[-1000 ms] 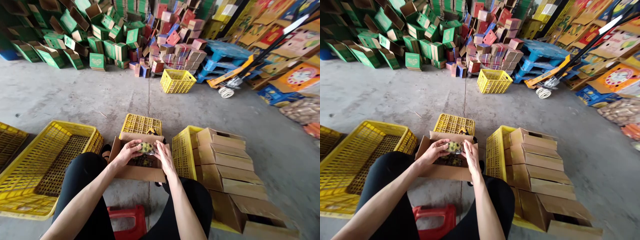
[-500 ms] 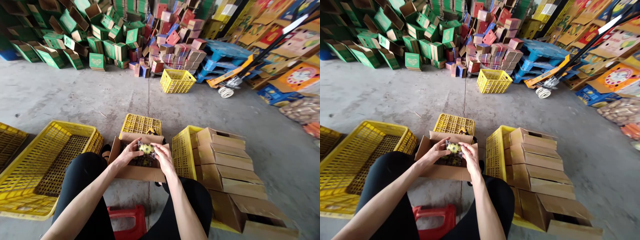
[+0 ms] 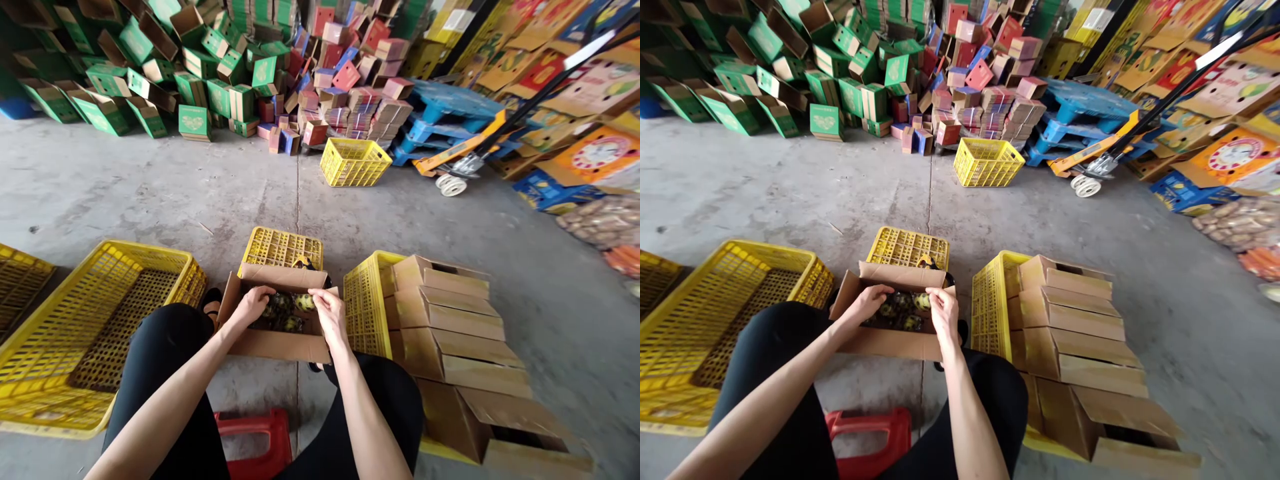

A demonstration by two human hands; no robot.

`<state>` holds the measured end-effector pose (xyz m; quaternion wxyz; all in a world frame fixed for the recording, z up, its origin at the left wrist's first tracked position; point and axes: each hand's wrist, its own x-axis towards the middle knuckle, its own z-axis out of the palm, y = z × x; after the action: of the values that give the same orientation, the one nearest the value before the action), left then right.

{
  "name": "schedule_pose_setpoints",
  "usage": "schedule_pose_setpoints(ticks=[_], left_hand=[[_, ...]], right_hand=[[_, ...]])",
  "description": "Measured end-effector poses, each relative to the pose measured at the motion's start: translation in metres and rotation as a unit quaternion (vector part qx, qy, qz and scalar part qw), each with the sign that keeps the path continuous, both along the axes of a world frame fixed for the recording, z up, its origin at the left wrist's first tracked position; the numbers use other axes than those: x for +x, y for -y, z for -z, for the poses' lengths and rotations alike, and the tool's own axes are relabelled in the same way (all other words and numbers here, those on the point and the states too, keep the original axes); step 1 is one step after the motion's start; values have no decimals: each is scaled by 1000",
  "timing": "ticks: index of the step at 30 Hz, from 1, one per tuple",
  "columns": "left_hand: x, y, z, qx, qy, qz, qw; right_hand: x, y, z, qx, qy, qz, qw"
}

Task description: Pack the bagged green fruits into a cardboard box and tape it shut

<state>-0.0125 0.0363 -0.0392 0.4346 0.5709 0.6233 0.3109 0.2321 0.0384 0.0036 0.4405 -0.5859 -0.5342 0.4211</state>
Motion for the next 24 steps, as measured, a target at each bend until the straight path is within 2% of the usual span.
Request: schedule_pose_setpoints(ticks=[6, 12, 17, 24], left_hand=[[-5, 6, 15, -13, -101, 26, 994], [-9, 5, 18, -25, -178, 54, 982], [-13, 12, 17, -50, -219, 74, 972], [-10, 12, 19, -65, -219, 52, 972]], right_hand=[[-2, -2, 3, 0, 24, -42, 999], [-3, -2, 4, -15, 8, -51, 999], [-5, -1, 4, -28, -15, -56, 998], [-8, 0, 4, -45, -16, -68, 997]])
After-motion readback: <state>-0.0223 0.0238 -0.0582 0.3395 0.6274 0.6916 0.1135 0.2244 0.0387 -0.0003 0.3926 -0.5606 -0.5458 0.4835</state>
